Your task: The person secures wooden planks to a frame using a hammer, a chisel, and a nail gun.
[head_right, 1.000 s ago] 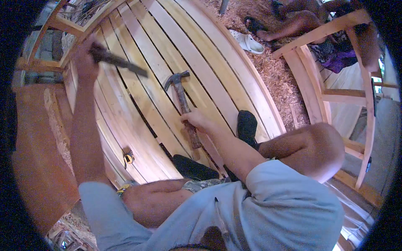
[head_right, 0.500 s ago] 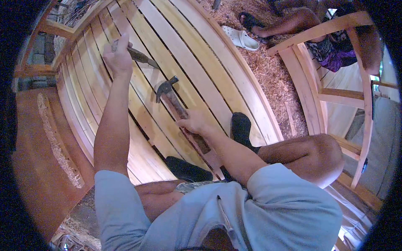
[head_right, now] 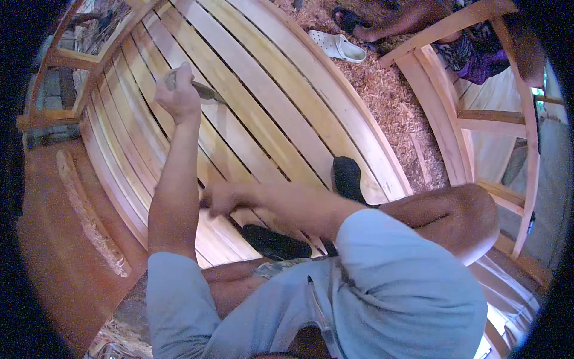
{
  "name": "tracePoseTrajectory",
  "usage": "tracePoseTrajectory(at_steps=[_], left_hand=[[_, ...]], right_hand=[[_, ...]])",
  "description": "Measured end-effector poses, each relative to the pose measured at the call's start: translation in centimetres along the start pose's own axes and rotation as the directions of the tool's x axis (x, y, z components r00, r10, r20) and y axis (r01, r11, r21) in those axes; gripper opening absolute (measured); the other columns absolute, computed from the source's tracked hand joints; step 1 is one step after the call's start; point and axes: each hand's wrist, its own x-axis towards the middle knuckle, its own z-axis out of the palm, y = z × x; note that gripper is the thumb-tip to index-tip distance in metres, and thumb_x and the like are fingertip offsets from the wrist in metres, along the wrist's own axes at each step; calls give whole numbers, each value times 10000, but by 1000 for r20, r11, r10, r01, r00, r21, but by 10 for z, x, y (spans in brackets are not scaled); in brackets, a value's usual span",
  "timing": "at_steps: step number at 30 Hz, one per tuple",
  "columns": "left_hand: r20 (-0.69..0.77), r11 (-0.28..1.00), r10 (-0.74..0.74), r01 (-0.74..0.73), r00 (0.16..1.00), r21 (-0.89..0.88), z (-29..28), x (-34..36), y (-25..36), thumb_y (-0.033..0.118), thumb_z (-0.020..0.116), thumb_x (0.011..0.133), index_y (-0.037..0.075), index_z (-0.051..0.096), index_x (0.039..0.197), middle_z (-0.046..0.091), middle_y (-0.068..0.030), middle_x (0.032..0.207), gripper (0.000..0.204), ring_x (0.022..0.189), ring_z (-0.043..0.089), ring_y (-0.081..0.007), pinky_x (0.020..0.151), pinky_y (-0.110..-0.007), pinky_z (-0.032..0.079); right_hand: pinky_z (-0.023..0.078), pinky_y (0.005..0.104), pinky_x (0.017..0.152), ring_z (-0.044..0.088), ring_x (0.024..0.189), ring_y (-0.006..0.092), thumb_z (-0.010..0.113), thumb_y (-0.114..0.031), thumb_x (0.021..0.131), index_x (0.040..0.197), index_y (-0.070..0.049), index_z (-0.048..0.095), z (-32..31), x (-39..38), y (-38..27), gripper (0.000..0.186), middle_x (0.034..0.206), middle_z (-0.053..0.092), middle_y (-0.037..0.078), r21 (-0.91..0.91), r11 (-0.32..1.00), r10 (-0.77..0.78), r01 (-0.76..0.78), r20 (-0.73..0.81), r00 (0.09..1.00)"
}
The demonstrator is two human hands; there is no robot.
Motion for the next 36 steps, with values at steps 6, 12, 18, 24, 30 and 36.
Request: tracePoseTrajectory(at_steps=[6, 12, 18, 24, 30, 36], left_hand=[[38, 994, 99, -101, 994, 51, -29, 0, -3, 186, 770, 785, -64, 659, 766, 629, -34, 672, 274, 593, 554, -98, 561, -246, 452], [-21, 995, 16, -18, 1000, -103, -35, 12, -4, 130, 741, 783, -53, 663, 743, 630, -56, 643, 202, 580, 571, -120, 563, -268, 458], [-55, 991, 55, -62, 997, -116, -39, 3, -13, 105, 719, 771, -59, 648, 705, 620, -39, 632, 190, 560, 550, -99, 542, -246, 444], [-62, 979, -28, 15, 998, -202, -55, 9, -6, 75, 699, 753, -55, 608, 702, 632, -61, 650, 167, 582, 578, -118, 554, -253, 457], [-86, 974, -41, 20, 995, -226, -52, 12, -20, 45, 688, 749, -33, 591, 687, 623, -67, 626, 138, 565, 573, -120, 537, -246, 450], [-18, 994, 32, -33, 999, -100, -46, 8, -29, 119, 697, 784, -40, 635, 722, 653, -109, 685, 181, 617, 611, -176, 599, -299, 474]], right_hand=[[458, 346, 461, 573, 489, 179, 599, -112, 768, 777, 5, 604, -52, -29, -31, 118, 622, 593, 89, 261, 855, 517, -447, -372, 771], [491, 375, 529, 611, 592, 200, 595, -135, 741, 990, 55, 585, 46, -18, -37, 314, 785, 629, 138, 177, 859, 481, -480, 39, 876], [505, 400, 531, 624, 548, 203, 667, -216, 753, 883, 34, 682, -78, -30, 8, 282, 723, 669, 102, 395, 817, 493, -420, -101, 864], [439, 323, 429, 542, 489, 140, 642, -155, 812, 972, -1, 565, -34, -42, -33, 235, 639, 548, 40, 260, 836, 544, -483, -270, 795], [444, 319, 472, 540, 498, 175, 659, -153, 774, 995, -5, 640, 47, -17, -37, 267, 695, 584, 90, 126, 867, 471, -482, 110, 875], [473, 366, 538, 569, 603, 175, 671, -136, 781, 966, 16, 566, -92, -33, -5, 262, 687, 570, 94, 515, 786, 540, -342, -304, 785]])
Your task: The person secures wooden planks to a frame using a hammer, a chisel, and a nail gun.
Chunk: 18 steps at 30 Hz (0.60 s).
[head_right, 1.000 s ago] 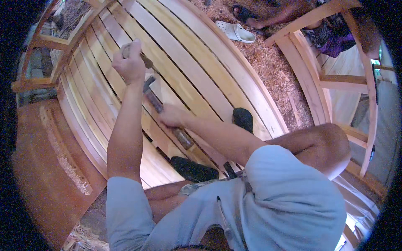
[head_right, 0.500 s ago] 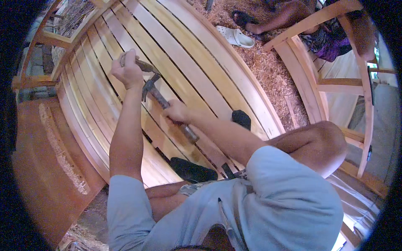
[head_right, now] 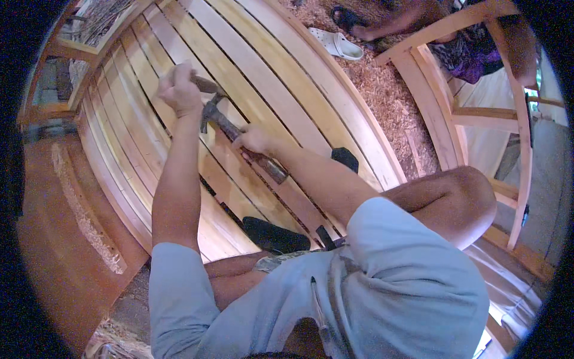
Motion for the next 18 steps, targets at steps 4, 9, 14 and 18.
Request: tracePoseTrajectory(at_steps=[4, 9, 14, 18], left_hand=[[-51, 994, -99, 97, 994, -41, -11, 1, 6, 143, 706, 779, -37, 624, 715, 646, -104, 682, 208, 630, 607, -184, 623, -328, 482], [140, 966, -221, 236, 965, -102, -64, 27, -3, 133, 669, 805, -15, 616, 714, 671, -113, 741, 182, 706, 635, -171, 690, -288, 495], [329, 928, -285, 174, 900, 329, -93, 29, 17, 185, 658, 845, -42, 704, 955, 698, -99, 872, 256, 821, 640, -153, 769, -283, 494], [330, 910, -402, 332, 854, 249, -84, 16, 15, 213, 643, 866, -45, 684, 963, 700, -95, 913, 278, 857, 644, -148, 783, -293, 503]], right_hand=[[475, 338, 540, 569, 591, 167, 668, -158, 813, 972, -8, 562, 18, -50, 16, 243, 700, 561, 66, -23, 999, 28, -28, -9, 1000], [462, 310, 518, 532, 494, 162, 684, -236, 796, 936, -36, 607, -15, -78, 96, 256, 689, 564, 38, 112, 984, -124, 136, -113, 986], [460, 305, 503, 545, 506, 150, 664, -200, 784, 1085, -16, 570, -11, -100, 43, 365, 693, 563, 44, -324, 943, -29, -74, -302, 953], [453, 301, 473, 551, 516, 147, 597, -169, 823, 1068, -25, 514, -28, -88, 8, 296, 691, 539, 39, -3, 968, -246, 252, -233, 941]])
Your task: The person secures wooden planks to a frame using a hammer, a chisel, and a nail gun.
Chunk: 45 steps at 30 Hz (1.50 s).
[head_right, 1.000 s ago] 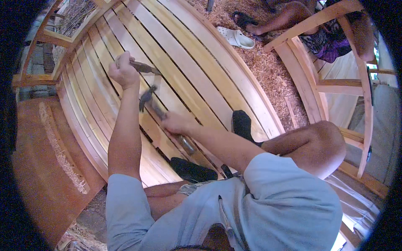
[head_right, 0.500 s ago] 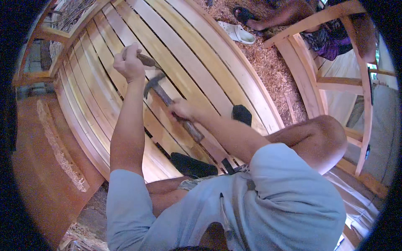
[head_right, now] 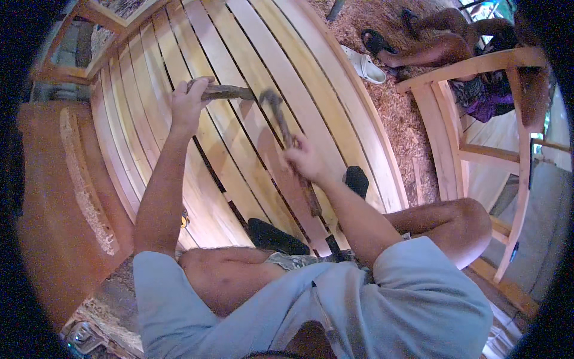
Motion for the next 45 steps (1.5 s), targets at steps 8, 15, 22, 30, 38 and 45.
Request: tracePoseTrajectory(at_steps=[8, 15, 22, 30, 38, 45], left_hand=[[130, 932, -264, 218, 956, 289, -22, 12, 25, 219, 646, 813, -103, 589, 874, 608, -134, 797, 333, 740, 673, -193, 637, -296, 562], [51, 950, -178, 158, 983, 271, 0, 11, 20, 240, 638, 762, -113, 576, 804, 631, -176, 766, 361, 669, 688, -230, 594, -331, 559], [-17, 890, -99, 96, 995, 446, -17, 9, 11, 287, 629, 739, -102, 591, 815, 645, -227, 757, 398, 648, 695, -257, 632, -368, 551], [90, 945, -117, 83, 989, 318, -13, 3, 22, 198, 656, 768, -97, 519, 809, 607, -164, 768, 327, 633, 664, -207, 516, -313, 560], [22, 867, -115, 90, 993, 489, -5, -1, 26, 280, 627, 722, -45, 650, 880, 685, -244, 853, 362, 747, 695, -311, 708, -389, 549], [104, 980, -29, 8, 994, 197, 34, 4, 29, 256, 628, 828, -83, 656, 942, 696, -195, 876, 359, 789, 705, -269, 677, -388, 553]], right_hand=[[438, 259, 496, 514, 561, 85, 571, -192, 934, 1222, -17, 504, 22, 59, -113, 344, 706, 510, 3, -531, 774, -453, 346, -81, 888], [497, 400, 657, 607, 678, 301, 552, -275, 981, 1031, 39, 540, -5, 117, -43, 318, 780, 609, 163, -756, 475, -734, 450, -58, 676], [487, 510, 842, 643, 936, 456, 513, -387, 956, 1002, 86, 628, 20, 103, -56, 489, 938, 639, 330, -721, 665, -425, 195, -151, 892], [493, 501, 856, 649, 959, 455, 491, -395, 957, 987, 96, 634, 22, 114, -57, 512, 943, 650, 331, -804, 588, -316, 91, -125, 940], [490, 490, 881, 647, 967, 468, 480, -395, 947, 984, 106, 656, 26, 124, -65, 533, 966, 646, 353, -802, 596, -266, 24, -169, 949], [453, 383, 495, 597, 580, 181, 632, -414, 830, 731, -39, 639, -20, 136, -108, 388, 762, 660, 102, -763, 577, 84, -292, -300, 950]])
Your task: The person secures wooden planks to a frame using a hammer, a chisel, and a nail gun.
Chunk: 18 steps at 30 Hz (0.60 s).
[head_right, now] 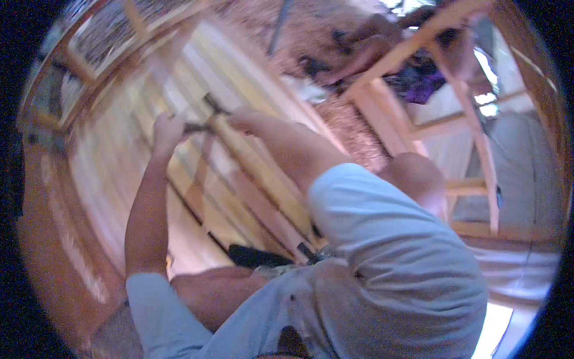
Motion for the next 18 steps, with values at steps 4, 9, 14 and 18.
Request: tracePoseTrajectory(at_steps=[4, 9, 14, 18], left_hand=[[-123, 923, -18, 64, 992, 380, -41, -15, 11, 240, 600, 796, -96, 628, 914, 677, -245, 803, 357, 780, 703, -317, 682, -407, 551], [-62, 855, 222, -164, 973, 492, -29, -14, 83, 265, 594, 748, -96, 613, 862, 661, -301, 828, 379, 838, 661, -451, 808, -474, 515], [-73, 767, 335, -227, 939, 599, -69, -13, 55, 277, 608, 721, -104, 607, 834, 660, -294, 824, 397, 833, 652, -451, 812, -483, 508], [-105, 875, 204, -133, 973, 465, -113, -36, 54, 265, 606, 728, -102, 596, 805, 643, -239, 698, 375, 667, 660, -362, 700, -444, 525]], right_hand=[[506, 388, 566, 646, 639, 210, 679, -365, 802, 868, -56, 686, -66, -70, -89, 317, 807, 685, 96, -482, 829, -193, 283, 229, 954], [540, 411, 732, 683, 790, 229, 705, -296, 769, 944, -81, 734, -133, -69, -94, 279, 896, 713, 78, -913, 308, -44, 268, 267, 963], [524, 456, 742, 675, 881, 317, 619, -138, 739, 976, -99, 738, -101, -62, -66, 268, 945, 706, 141, -930, 142, -127, 340, 324, 938], [527, 455, 706, 679, 845, 315, 630, -101, 704, 944, -85, 718, -72, -54, -40, 256, 893, 701, 140, -921, 149, -19, 360, 361, 932]])
